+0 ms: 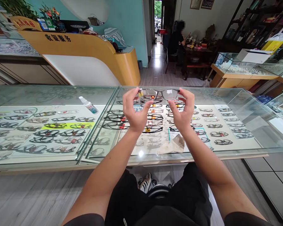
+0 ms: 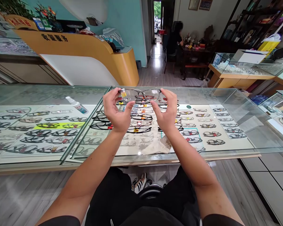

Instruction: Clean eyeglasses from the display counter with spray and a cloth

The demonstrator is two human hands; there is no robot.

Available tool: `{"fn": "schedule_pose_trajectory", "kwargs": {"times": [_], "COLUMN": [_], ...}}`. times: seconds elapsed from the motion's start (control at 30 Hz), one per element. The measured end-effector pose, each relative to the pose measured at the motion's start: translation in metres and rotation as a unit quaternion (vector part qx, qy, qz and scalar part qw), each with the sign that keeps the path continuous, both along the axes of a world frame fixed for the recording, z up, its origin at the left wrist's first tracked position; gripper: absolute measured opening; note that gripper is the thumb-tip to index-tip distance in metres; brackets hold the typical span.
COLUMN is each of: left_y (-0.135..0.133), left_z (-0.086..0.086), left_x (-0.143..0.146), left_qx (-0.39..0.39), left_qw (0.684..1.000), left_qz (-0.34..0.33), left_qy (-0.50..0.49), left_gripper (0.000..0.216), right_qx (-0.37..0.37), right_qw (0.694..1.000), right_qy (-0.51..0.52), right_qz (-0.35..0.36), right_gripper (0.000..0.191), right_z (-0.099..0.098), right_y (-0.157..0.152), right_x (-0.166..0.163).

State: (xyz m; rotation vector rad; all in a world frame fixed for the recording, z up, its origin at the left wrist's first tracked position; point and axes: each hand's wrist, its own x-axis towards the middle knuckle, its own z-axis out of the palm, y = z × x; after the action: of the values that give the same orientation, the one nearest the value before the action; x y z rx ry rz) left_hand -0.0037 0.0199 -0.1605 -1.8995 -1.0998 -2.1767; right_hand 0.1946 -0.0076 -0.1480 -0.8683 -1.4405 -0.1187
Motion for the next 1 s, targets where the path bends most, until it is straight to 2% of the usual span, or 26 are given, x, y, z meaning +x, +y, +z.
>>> {"fn": "schedule_pose_trajectory", "kwargs": {"times": [0.17, 0.47, 0.57, 0.73, 0.87, 1.0], "left_y": [0.0, -0.001, -0.001, -0.003, -0.001, 0.002], "left_z": [-0.001, -0.003, -0.002, 0.002, 0.003, 0.001], "left_x": [-0.003, -0.006, -0.006, -0.003, 0.0, 0.002], "left_qx": [0.008, 0.026, 0.03, 0.01, -0.031, -0.053], "left_qw": [0.999, 0.996, 0.995, 0.997, 0.999, 0.998], "left_qz": [0.045, 0.073, 0.083, 0.062, 0.006, -0.045], "left_qy": [0.028, 0.045, 0.048, 0.04, 0.012, -0.006], "left_gripper": [0.072, 0.07, 0.068, 0.068, 0.067, 0.067], "right_qx": [-0.007, -0.078, -0.081, -0.054, -0.018, -0.013], "right_qw": [1.0, 0.996, 0.996, 0.998, 1.0, 1.0], "right_qy": [0.003, 0.006, 0.005, -0.001, -0.003, -0.016], "right_qz": [0.005, 0.038, 0.039, 0.016, 0.015, 0.009], "right_gripper": [0.049, 0.052, 0.053, 0.052, 0.048, 0.048], "right_z": [-0.004, -0.01, -0.011, -0.009, -0.004, -0.001], "right_y": [0.003, 0.006, 0.007, 0.006, 0.003, 0.001], "right_x": [0.0, 0.001, 0.001, 0.001, 0.002, 0.002]}}
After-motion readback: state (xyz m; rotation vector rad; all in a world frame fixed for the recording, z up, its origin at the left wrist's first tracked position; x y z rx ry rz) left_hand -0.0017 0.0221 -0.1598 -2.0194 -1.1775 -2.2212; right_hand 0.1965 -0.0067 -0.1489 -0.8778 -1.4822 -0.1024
